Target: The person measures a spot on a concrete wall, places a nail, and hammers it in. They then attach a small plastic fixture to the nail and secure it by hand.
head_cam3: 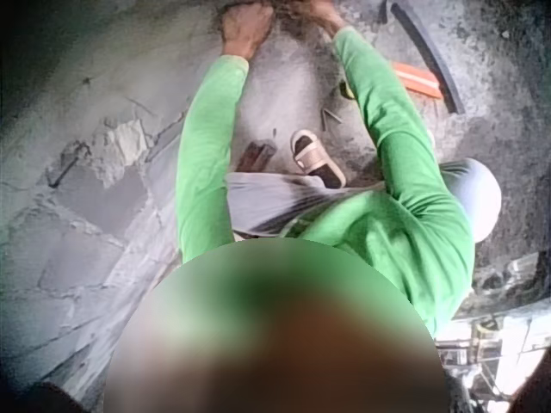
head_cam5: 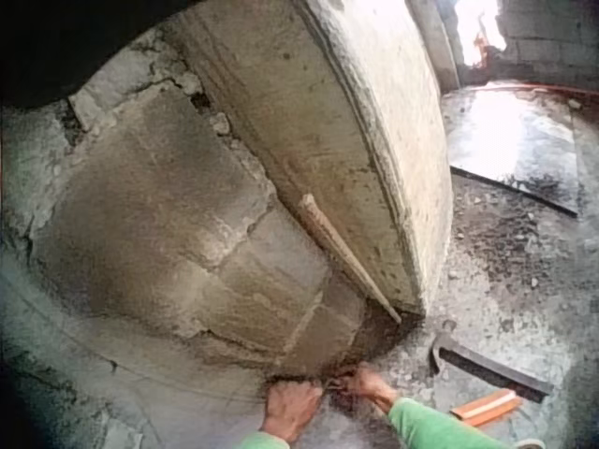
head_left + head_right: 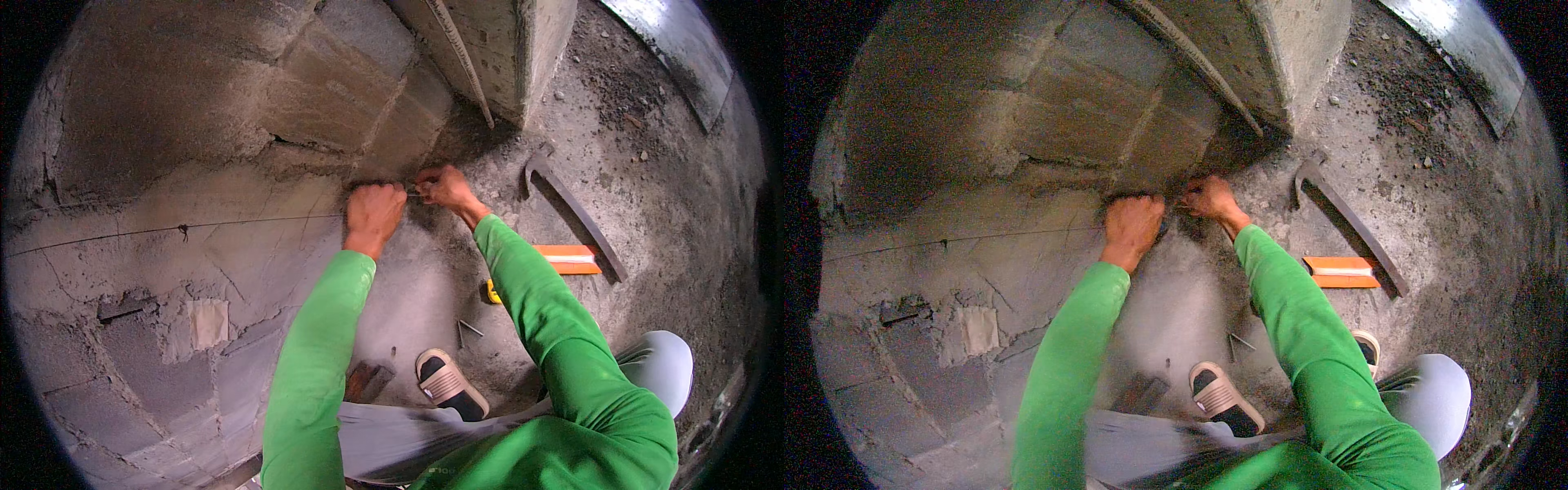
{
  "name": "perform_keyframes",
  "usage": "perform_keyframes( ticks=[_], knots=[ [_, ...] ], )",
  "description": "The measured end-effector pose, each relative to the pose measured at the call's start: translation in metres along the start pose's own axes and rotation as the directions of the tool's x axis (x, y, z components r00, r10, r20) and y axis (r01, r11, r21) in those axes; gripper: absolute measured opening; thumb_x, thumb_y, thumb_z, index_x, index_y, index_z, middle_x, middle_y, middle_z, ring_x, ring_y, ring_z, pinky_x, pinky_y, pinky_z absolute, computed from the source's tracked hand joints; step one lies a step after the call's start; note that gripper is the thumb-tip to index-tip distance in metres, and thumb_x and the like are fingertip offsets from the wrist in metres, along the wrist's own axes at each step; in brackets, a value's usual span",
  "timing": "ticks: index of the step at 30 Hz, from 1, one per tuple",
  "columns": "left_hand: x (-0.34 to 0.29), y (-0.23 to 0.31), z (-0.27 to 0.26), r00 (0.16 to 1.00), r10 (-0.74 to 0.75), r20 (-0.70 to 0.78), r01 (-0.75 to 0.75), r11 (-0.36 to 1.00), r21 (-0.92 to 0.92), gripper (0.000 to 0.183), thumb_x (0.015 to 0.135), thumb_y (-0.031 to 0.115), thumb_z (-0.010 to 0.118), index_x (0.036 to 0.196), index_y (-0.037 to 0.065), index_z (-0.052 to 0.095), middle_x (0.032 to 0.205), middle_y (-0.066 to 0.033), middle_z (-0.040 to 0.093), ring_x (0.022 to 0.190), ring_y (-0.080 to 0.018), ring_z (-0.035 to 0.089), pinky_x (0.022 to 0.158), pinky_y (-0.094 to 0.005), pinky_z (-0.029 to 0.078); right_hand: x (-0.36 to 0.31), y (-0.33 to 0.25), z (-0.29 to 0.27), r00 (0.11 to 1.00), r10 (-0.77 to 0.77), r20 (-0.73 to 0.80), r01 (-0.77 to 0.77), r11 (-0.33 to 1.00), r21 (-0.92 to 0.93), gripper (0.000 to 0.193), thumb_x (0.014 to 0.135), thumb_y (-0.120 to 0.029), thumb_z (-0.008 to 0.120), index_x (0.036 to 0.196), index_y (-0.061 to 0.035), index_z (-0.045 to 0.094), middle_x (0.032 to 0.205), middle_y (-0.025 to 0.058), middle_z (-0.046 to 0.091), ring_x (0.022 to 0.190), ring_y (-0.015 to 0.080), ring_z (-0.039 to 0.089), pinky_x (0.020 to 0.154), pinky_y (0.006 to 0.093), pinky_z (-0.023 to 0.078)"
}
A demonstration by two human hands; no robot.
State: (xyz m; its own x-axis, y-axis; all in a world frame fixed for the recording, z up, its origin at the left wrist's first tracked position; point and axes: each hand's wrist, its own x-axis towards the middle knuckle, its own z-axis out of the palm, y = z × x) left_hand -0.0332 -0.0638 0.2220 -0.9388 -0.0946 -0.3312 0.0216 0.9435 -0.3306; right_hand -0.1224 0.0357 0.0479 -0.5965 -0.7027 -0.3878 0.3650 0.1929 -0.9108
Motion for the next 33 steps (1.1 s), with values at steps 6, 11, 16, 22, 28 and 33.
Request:
perform_keyframes(
  ticks=[6,11,16,22,28,33],
  knots=[
    [0.004,0.002,-0.004,0.998,-0.034,0.051,0.033,0.999,0.021,0.017,0.088,0.015,0.055,0.09,0.008,0.071,0.083,-0.0142,0.073,0.075,-0.0306,0.073,0.062,-0.0448,0.058,-0.003,-0.013,0.02,0.916,-0.389,-0.095,0.226,0.698,-0.68,0.029,0.089,-0.028,0.063,0.084,-0.0005,0.07,0.09,0.0228,0.07,0.083,0.0411,0.069,0.074,0.0491,0.056],
    [0.003,0.002,-0.005,0.999,-0.032,0.041,0.03,0.999,0.037,0.017,0.089,0.015,0.054,0.091,0.009,0.071,0.083,-0.0134,0.073,0.076,-0.03,0.073,0.064,-0.0436,0.058,-0.005,-0.002,0.035,0.893,-0.45,-0.008,0.236,0.484,-0.842,0.02,0.085,-0.02,0.061,0.082,-0.0038,0.072,0.082,0.0216,0.07,0.081,0.0409,0.069,0.069,0.0498,0.056],
    [0.003,0.003,-0.005,1.0,-0.025,0.013,0.024,0.999,0.036,0.018,0.089,0.017,0.055,0.091,0.011,0.071,0.084,-0.0116,0.074,0.076,-0.0296,0.073,0.064,-0.0434,0.058,0.018,0.015,0.03,0.875,-0.259,-0.408,-0.051,0.79,-0.611,0.029,0.09,-0.031,0.062,0.088,-0.0052,0.074,0.088,0.0238,0.07,0.083,0.0416,0.069,0.072,0.048,0.056],
    [0.014,0.004,-0.005,0.998,-0.036,0.042,0.033,0.997,0.066,0.019,0.091,0.019,0.055,0.088,0.011,0.072,0.085,-0.01,0.074,0.078,-0.0289,0.073,0.065,-0.0414,0.058,0.019,0.017,-0.017,0.955,-0.247,-0.164,0.096,0.781,-0.617,0.026,0.08,-0.014,0.066,0.103,-0.0037,0.071,0.098,0.0207,0.071,0.093,0.0415,0.067,0.08,0.0461,0.056],
    [0.017,0.004,-0.004,0.998,-0.06,0.019,0.059,0.997,0.044,0.024,0.093,0.023,0.053,0.088,0.012,0.073,0.085,-0.0089,0.073,0.079,-0.029,0.073,0.066,-0.0424,0.058,0.001,-0.003,-0.022,0.895,-0.393,-0.211,0.231,0.812,-0.537,0.036,0.083,-0.015,0.062,0.116,-0.0025,0.066,0.118,0.0217,0.066,0.112,0.038,0.063,0.096,0.0427,0.049],
    [0.017,0.004,-0.008,0.998,-0.05,0.027,0.049,0.997,0.057,0.025,0.093,0.022,0.054,0.084,0.011,0.074,0.084,-0.0093,0.073,0.079,-0.0295,0.073,0.066,-0.0418,0.058,-0.016,-0.021,-0.013,0.937,-0.349,0.005,0.325,0.867,-0.377,0.044,0.092,-0.031,0.063,0.128,-0.006,0.064,0.119,0.0177,0.068,0.109,0.0323,0.067,0.092,0.0398,0.051]
  ],
)
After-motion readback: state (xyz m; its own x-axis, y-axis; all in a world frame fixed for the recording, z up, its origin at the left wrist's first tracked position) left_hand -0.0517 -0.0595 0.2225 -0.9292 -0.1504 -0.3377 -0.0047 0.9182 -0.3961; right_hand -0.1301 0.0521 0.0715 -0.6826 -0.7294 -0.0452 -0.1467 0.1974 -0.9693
